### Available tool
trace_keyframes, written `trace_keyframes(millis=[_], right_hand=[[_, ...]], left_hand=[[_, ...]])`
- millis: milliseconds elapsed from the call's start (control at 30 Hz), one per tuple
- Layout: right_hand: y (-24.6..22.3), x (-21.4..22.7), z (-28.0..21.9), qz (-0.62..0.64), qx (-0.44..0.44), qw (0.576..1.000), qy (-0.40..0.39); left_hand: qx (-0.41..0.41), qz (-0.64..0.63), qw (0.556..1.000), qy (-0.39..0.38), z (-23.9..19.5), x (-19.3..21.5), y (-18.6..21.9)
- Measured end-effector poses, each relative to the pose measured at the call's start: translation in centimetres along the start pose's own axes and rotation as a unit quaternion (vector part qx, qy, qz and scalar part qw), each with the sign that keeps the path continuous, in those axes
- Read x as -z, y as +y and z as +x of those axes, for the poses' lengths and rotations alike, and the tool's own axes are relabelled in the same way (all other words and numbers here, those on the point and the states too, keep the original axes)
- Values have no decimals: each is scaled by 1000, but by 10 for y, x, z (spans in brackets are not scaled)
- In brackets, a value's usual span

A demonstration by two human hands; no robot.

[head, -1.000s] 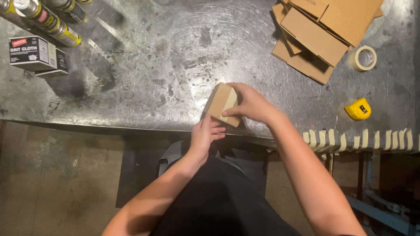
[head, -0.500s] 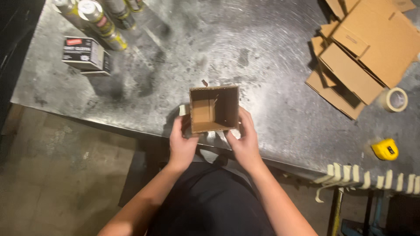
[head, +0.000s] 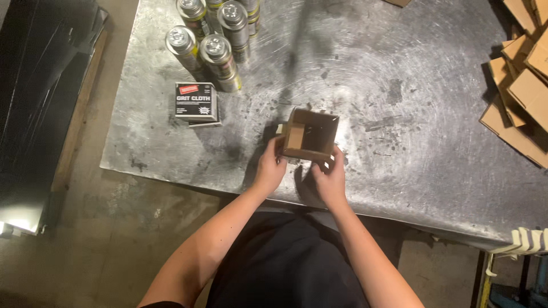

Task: The person assembles small cardboard boxes by hand and places individual boxed items inside them, then secures the outer boxes with pre-cut strips of tape.

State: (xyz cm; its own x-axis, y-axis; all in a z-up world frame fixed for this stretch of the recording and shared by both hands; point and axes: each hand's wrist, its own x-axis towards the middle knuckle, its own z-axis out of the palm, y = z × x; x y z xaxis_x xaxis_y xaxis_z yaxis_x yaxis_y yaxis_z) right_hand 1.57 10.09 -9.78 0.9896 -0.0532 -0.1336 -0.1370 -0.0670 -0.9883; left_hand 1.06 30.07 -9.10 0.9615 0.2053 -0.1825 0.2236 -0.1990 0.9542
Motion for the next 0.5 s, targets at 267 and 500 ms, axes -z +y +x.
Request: trace_keyframes(millis=[267,500], right_hand=[[-36,35,-21,-91,-26,994,60],[-99,28,1,-57,-4,992,111]], left_hand=[[-258,298,884,251,23,144,11],[-8,385,896,219,84,193,33]])
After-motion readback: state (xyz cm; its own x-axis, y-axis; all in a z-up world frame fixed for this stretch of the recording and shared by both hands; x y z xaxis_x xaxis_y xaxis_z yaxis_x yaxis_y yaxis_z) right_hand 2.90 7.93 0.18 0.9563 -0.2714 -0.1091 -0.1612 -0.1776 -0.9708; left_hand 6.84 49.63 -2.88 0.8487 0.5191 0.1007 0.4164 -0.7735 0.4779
